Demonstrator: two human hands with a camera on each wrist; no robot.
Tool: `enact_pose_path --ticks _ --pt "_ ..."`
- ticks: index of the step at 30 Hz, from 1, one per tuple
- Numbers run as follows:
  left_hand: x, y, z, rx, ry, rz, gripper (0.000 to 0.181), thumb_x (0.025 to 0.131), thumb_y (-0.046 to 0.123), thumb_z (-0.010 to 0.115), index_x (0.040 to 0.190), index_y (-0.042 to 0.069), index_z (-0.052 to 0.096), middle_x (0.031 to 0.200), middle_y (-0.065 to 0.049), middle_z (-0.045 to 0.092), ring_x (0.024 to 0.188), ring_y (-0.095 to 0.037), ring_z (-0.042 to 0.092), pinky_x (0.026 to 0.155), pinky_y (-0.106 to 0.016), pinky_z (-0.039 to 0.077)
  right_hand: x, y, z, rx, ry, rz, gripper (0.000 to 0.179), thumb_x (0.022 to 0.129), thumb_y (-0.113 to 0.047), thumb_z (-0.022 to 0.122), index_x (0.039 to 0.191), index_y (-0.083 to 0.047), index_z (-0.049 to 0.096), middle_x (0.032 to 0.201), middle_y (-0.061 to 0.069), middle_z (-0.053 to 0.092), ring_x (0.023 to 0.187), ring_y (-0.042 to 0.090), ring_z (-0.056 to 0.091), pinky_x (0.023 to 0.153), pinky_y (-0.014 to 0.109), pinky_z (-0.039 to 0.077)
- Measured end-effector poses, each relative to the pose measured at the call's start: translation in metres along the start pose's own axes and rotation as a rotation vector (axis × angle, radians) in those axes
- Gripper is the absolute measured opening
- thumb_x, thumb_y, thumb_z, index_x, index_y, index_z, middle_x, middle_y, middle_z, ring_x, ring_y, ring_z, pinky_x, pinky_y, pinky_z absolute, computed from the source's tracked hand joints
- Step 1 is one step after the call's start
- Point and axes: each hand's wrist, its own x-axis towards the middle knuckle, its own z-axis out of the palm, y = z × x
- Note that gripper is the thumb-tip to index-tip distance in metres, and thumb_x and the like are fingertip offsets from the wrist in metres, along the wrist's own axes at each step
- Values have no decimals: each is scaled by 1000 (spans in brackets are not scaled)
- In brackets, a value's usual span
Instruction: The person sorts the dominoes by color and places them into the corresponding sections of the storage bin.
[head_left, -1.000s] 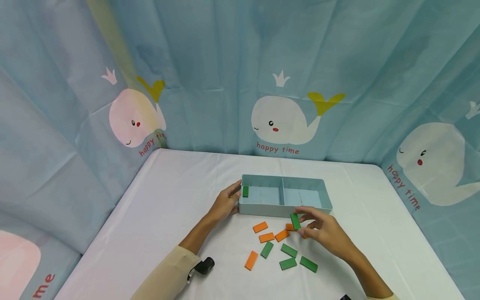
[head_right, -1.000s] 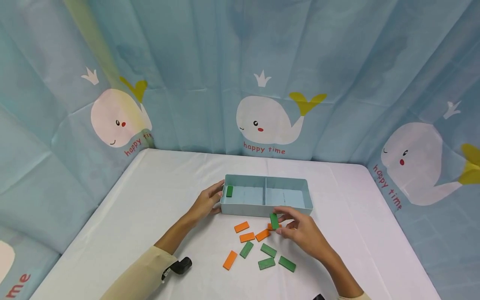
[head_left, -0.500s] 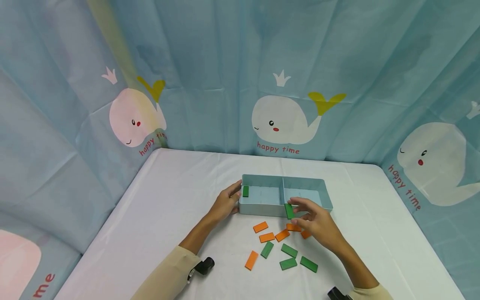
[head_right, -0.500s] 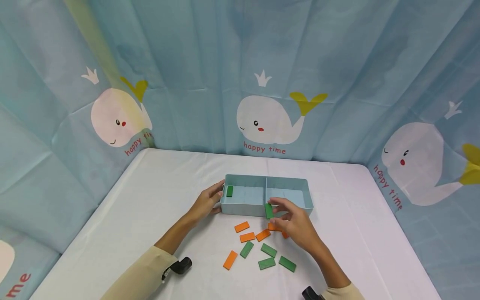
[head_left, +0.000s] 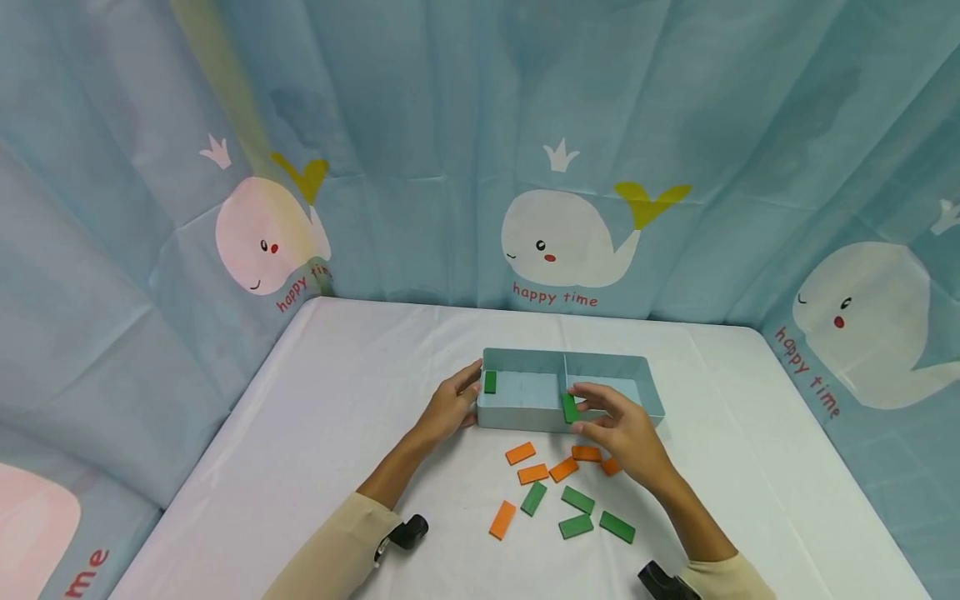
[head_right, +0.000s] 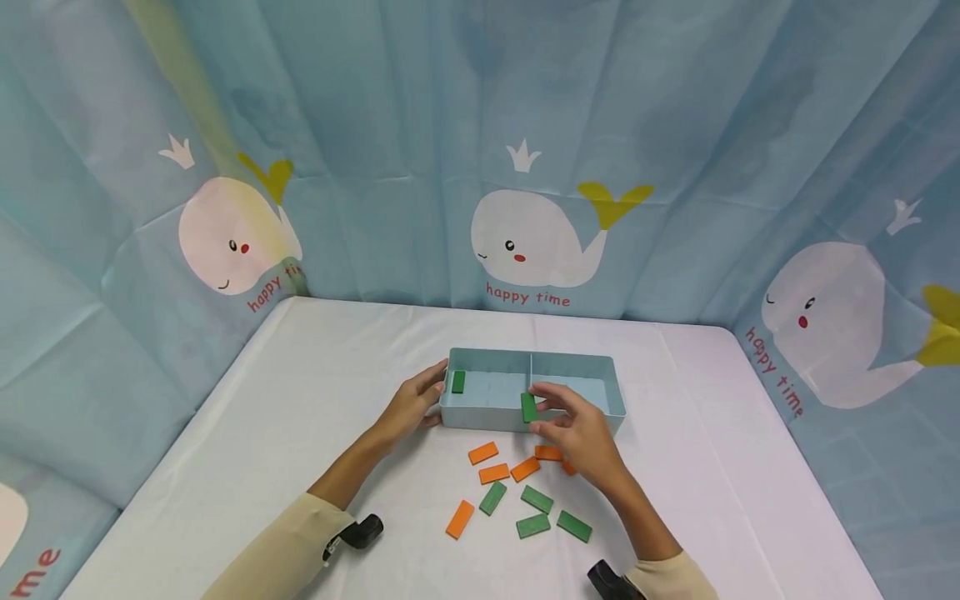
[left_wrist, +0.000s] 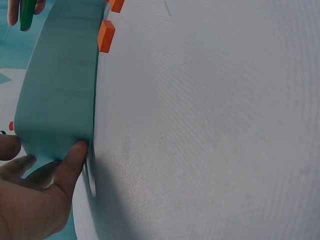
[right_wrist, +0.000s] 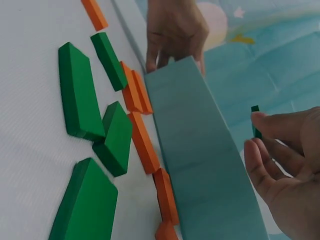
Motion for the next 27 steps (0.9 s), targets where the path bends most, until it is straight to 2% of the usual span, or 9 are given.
enact_pose_path --ticks 11,18,27 --pt "0 0 0 -1 0 0 55 114 25 48 168 27 36 173 -5 33 157 -37 34 104 -53 58 10 -5 9 -20 23 23 54 96 -6 79 147 -6 60 144 12 66 119 30 67 93 19 59" --pt "-1 2 -1 -7 -8 10 55 114 25 47 168 25 34 173 -7 33 158 -37 33 105 -54 57 18 -7 17 30 19 -16 52 96 -3 78 146 -2 61 143 16 66 118 32 66 92 21 60" --pt "-3 4 0 -4 -4 0 55 114 24 47 168 24 34 173 -7 34 157 -37 34 104 -54 58 27 -6 27 45 20 -1 52 97 -6 78 146 -3 61 144 13 66 120 34 66 94 23 59"
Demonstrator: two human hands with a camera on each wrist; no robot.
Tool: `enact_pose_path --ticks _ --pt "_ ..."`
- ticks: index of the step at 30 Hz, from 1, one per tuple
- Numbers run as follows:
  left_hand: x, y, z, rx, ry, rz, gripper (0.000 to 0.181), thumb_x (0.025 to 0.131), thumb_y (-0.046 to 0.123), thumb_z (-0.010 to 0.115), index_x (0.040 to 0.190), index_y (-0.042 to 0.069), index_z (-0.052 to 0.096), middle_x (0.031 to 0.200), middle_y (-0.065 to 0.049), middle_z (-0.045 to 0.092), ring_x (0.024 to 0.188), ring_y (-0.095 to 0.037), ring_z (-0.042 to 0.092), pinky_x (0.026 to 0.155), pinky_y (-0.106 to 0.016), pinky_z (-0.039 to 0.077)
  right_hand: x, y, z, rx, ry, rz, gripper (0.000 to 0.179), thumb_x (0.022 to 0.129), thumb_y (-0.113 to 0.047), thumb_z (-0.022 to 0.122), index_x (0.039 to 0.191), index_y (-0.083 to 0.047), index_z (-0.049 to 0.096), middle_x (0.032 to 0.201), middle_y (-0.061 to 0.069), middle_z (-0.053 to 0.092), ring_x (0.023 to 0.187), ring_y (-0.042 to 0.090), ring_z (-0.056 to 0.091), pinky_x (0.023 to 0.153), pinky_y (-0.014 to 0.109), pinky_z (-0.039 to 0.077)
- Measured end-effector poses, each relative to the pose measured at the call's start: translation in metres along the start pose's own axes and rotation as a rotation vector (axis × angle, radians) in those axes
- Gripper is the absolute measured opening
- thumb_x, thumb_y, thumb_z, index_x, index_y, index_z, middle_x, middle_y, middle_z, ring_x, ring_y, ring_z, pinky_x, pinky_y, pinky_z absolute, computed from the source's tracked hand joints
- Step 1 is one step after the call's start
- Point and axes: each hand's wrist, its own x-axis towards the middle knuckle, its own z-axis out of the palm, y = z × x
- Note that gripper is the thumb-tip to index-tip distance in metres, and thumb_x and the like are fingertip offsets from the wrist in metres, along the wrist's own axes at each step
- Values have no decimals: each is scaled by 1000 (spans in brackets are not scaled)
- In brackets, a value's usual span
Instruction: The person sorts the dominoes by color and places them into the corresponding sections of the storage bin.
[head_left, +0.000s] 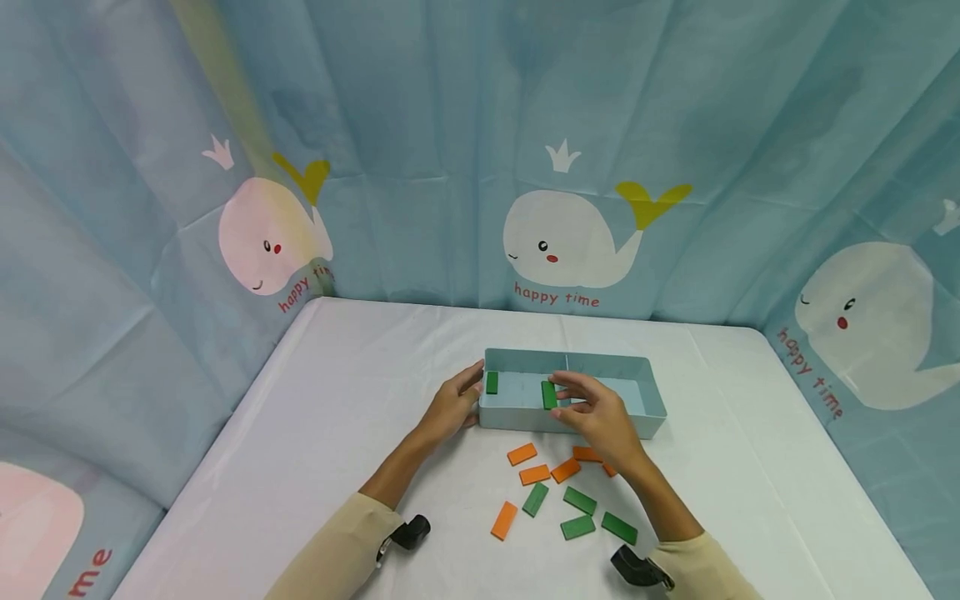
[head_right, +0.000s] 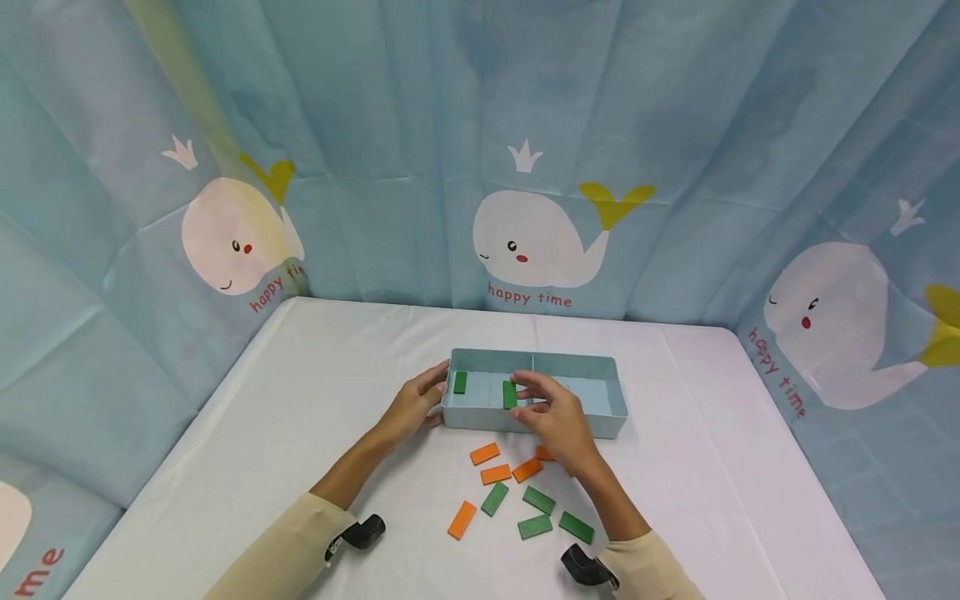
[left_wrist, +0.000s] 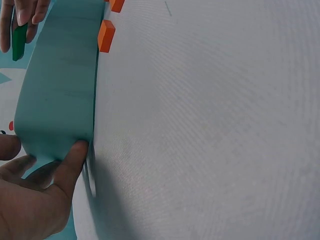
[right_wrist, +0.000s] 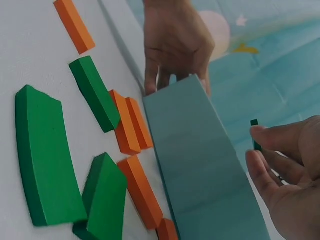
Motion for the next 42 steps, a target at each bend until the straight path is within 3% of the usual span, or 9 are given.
enact_pose_path --ticks 19,35,42 --pt "0 0 2 6 6 -9 55 114 23 47 168 24 35 172 -7 35 157 -37 35 104 -54 57 14 -3 19 -2 27 77 54 95 -3 79 146 -11 63 144 11 67 118 31 69 90 21 60" --pt "-1 -1 1 3 11 6 55 114 24 47 168 24 35 172 -7 35 155 -37 38 104 -54 58 35 -8 30 -28 -2 99 55 96 -5 79 148 -10 61 144 5 67 119 28 69 90 30 63" --pt "1 -1 2 -2 9 3 55 114 24 47 168 24 35 172 -7 36 155 -36 39 103 -53 58 42 -5 32 -98 -1 99 54 97 -5 78 148 -7 61 143 7 68 122 29 69 96 39 62"
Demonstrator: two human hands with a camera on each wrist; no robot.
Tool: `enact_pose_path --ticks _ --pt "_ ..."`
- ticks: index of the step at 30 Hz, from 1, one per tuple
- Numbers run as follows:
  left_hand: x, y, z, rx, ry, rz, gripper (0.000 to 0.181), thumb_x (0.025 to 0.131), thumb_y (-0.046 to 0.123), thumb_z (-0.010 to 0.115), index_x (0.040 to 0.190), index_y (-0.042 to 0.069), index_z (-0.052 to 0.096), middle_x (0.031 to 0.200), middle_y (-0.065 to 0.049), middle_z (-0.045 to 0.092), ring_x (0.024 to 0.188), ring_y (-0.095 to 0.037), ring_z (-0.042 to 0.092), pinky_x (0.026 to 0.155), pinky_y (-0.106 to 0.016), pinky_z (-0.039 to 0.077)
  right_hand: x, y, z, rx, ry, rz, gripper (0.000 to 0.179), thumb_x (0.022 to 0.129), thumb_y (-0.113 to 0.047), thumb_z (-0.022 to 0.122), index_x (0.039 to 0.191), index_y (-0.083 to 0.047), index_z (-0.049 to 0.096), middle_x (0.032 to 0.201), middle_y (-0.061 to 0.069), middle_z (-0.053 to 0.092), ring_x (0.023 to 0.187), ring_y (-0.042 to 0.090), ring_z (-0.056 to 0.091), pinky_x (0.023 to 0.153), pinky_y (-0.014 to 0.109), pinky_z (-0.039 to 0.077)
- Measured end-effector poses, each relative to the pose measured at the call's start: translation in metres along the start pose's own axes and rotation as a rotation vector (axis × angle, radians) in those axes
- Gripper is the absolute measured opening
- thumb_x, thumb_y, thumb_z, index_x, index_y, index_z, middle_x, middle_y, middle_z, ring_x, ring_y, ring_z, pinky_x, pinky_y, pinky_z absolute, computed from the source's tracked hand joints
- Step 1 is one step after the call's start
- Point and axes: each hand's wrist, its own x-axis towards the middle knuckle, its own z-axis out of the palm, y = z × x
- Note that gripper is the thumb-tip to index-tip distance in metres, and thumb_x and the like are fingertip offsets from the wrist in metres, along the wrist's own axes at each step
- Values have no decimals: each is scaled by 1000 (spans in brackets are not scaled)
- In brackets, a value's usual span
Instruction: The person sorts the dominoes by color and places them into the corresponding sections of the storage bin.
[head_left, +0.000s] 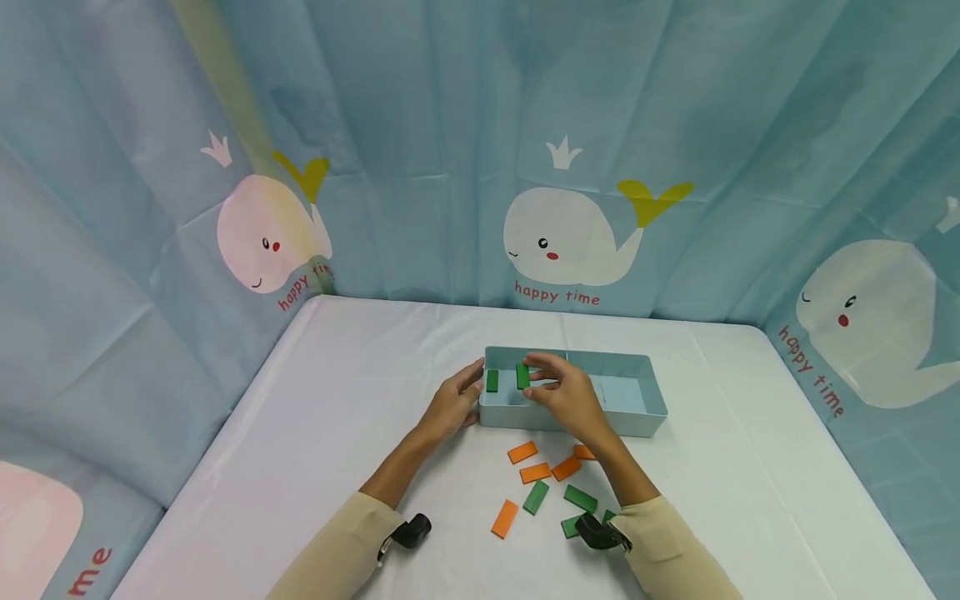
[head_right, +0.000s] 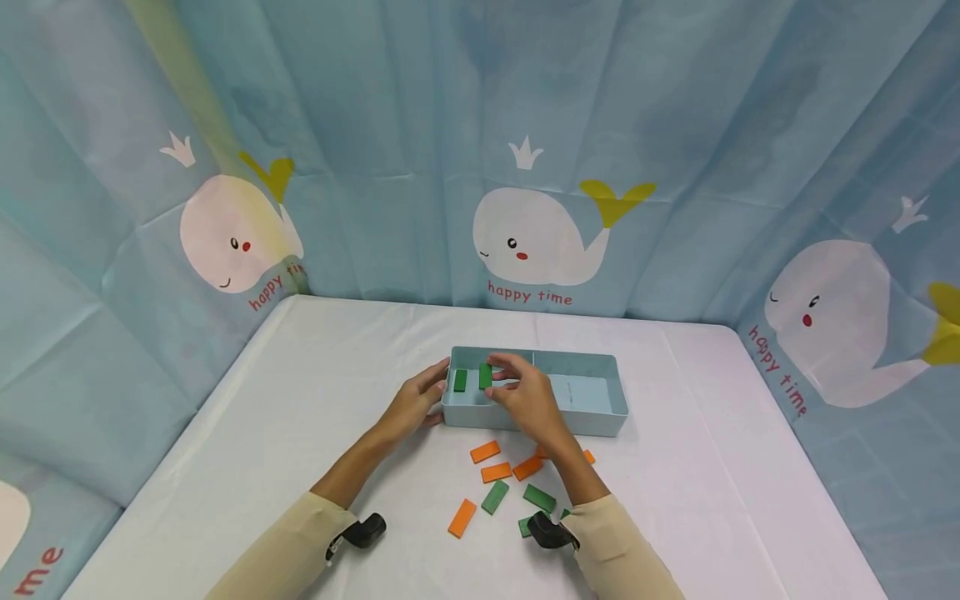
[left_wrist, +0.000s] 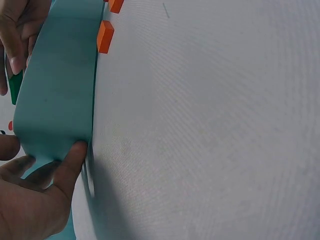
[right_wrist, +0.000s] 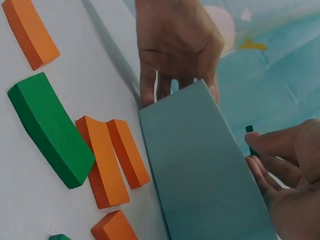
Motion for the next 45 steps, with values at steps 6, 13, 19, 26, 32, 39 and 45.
enact_pose_path --ticks 6,13,19,26,32,39,45 --pt "1 0 0 -1 -8 6 54 115 23 46 168 23 34 172 -9 36 154 -38 40 102 -53 59 8 1 1 -17 -12 8 54 96 -5 78 148 -7 61 143 8 68 120 30 70 97 43 62" --pt "0 -2 0 5 -11 17 54 115 23 45 168 22 35 171 -11 36 153 -39 40 102 -53 59 16 0 2 -12 -45 29 55 96 -3 78 147 -7 61 142 10 69 119 32 70 92 40 64" --pt "0 1 0 -8 -11 11 55 115 24 46 168 23 34 172 -9 35 154 -37 40 103 -53 58 23 4 4 -18 -56 67 55 95 -1 78 147 -9 62 142 9 69 119 29 70 90 38 64" --pt "0 -1 -1 -14 -9 20 54 115 23 46 168 22 35 172 -11 35 154 -39 40 103 -55 58 28 1 7 -38 -73 78 56 93 1 79 146 -8 63 141 10 69 118 29 71 87 38 64" --pt "2 -6 0 -11 -13 19 55 115 24 47 168 22 35 172 -11 35 154 -39 39 105 -56 57 33 2 12 -75 -82 88 57 92 2 81 145 -6 63 140 11 69 114 28 71 85 38 63" --pt "0 -3 0 -19 -17 11 55 115 24 46 168 23 34 172 -10 34 155 -39 37 106 -56 56 40 6 18 -116 -85 97 57 91 4 80 145 -5 63 137 11 71 111 29 72 89 42 63" --pt "0 -3 0 -14 -17 15 55 115 25 46 168 23 34 173 -9 33 156 -38 36 106 -55 56 44 8 21 -162 -113 99 56 90 5 80 143 -4 64 133 13 73 102 24 71 84 38 61"
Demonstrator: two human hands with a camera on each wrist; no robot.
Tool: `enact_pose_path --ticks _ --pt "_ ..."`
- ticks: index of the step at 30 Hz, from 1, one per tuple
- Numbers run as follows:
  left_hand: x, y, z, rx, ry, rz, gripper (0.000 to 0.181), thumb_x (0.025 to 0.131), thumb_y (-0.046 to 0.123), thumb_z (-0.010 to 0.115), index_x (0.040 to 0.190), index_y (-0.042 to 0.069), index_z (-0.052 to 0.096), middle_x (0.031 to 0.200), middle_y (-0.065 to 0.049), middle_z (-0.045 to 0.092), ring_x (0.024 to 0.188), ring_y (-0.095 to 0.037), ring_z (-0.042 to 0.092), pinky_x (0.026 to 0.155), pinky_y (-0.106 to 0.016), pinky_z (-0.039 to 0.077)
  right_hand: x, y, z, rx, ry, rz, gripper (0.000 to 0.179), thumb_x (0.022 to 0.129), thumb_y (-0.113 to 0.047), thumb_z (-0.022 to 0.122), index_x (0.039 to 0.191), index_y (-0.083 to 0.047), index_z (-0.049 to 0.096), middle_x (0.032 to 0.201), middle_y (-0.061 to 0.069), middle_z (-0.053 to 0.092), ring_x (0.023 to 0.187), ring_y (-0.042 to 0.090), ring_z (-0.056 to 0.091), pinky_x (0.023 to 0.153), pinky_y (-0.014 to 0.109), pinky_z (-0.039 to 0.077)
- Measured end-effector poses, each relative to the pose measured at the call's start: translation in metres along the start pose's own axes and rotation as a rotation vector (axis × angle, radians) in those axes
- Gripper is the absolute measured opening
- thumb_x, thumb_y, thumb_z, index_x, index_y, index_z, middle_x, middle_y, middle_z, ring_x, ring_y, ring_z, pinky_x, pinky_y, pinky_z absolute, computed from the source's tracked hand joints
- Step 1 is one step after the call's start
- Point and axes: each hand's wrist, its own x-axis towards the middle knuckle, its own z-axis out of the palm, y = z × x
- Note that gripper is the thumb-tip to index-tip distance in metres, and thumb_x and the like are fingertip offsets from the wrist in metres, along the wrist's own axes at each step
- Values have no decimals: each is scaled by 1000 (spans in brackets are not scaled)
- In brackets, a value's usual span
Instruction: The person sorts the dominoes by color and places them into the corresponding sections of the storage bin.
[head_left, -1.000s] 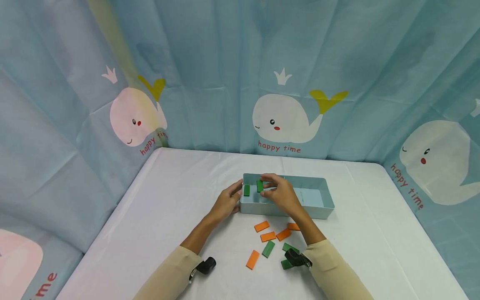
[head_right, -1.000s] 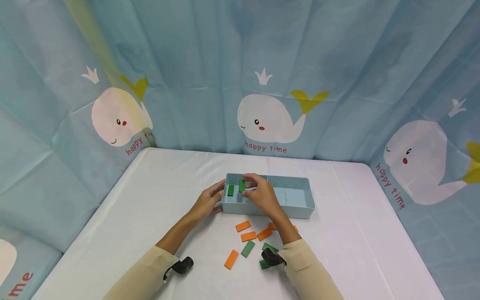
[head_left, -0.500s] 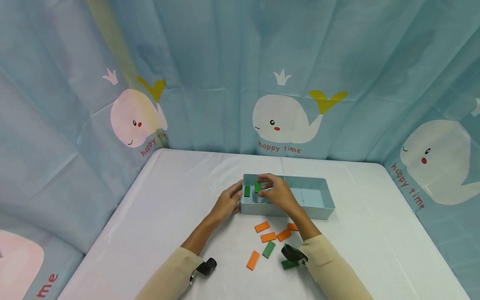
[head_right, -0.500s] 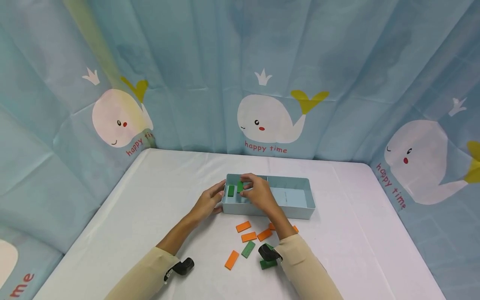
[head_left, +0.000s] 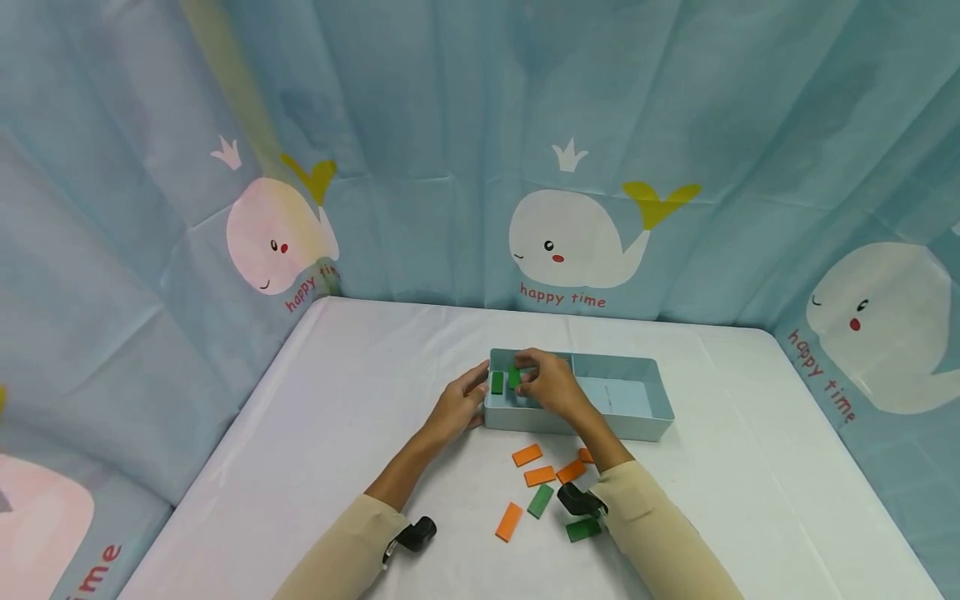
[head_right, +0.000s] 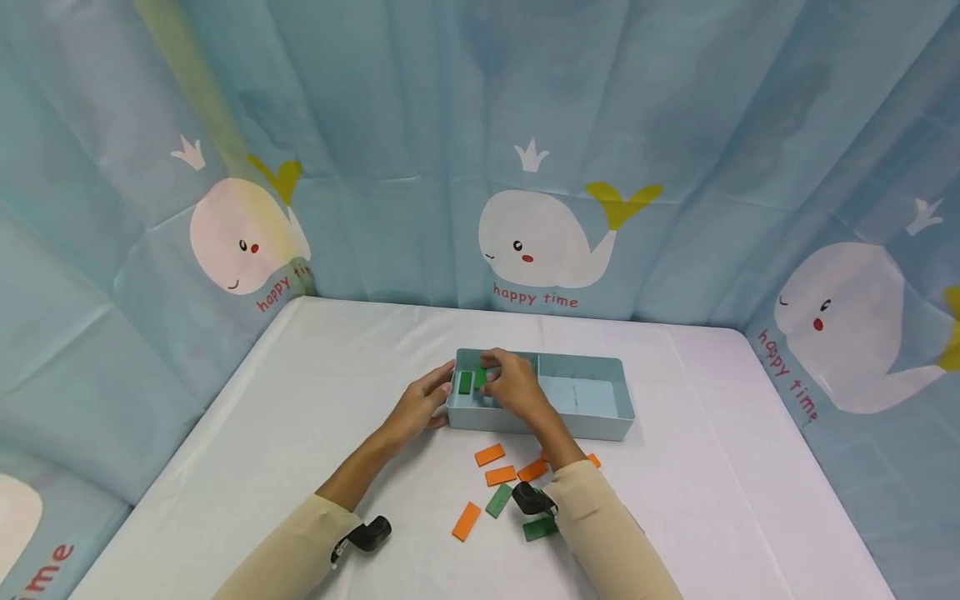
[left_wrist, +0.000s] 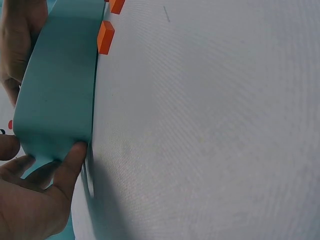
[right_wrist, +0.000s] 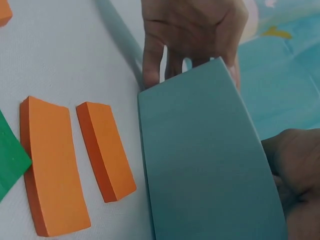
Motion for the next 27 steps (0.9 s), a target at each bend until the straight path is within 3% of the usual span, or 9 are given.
enact_pose_path --ticks 12,20,27 --pt "-1 3 2 16 -5 -17 55 115 27 46 168 26 33 173 -7 33 156 -38 37 105 -53 57 4 2 1 -28 -36 -6 53 92 7 76 142 -1 64 138 17 70 104 27 73 86 41 62" --pt "-2 3 2 10 -1 -1 55 115 25 46 169 21 33 173 -10 33 156 -40 35 105 -56 57 -4 0 -6 20 -18 -27 53 94 3 77 145 -5 63 140 13 69 118 31 71 97 47 61" --pt "-1 2 1 15 5 -7 55 115 24 46 168 22 33 173 -9 33 156 -39 36 104 -55 57 -14 1 -13 56 4 -85 52 94 0 79 144 -8 65 136 12 71 108 27 72 85 41 63"
